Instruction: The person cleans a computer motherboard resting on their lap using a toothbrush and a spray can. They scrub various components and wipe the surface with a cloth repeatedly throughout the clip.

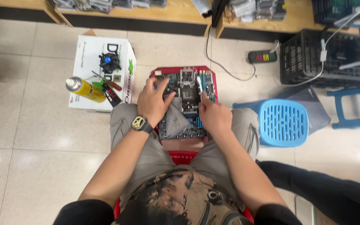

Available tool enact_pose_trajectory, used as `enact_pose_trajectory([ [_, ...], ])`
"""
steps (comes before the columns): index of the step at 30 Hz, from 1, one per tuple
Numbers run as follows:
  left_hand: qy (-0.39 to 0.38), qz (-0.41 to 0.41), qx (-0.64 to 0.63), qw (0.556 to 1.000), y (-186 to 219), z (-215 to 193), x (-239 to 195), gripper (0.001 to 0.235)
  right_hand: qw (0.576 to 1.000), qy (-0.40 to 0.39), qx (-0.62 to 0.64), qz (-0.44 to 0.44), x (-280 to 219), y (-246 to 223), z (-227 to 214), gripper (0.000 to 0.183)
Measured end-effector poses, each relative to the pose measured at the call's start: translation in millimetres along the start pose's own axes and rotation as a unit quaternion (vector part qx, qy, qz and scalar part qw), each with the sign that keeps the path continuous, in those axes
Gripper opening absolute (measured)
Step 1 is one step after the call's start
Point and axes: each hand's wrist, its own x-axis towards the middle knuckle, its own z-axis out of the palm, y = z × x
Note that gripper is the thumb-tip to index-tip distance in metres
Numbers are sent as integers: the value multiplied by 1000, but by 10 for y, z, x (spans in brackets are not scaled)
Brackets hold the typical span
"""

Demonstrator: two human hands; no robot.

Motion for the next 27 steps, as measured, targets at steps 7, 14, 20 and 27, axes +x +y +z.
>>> enact_pose_trajectory([
  [7, -20, -58, -48, 997, -155, 202, 61, 44, 996, 6, -34, -86, 13, 124, 364, 57],
  [14, -39, -91, -104, 990, -139, 228, 43, 36, 997, -26, -26, -72, -340, 171, 477, 56],
  [20, -5, -68, -100, 993, -181, 361, 29, 34, 996, 21, -13, -91, 30, 187, 469, 56],
  [27, 29, -54, -102, 993, -163, 387, 30, 36, 993, -14, -59, -97, -462, 268, 480, 58],
])
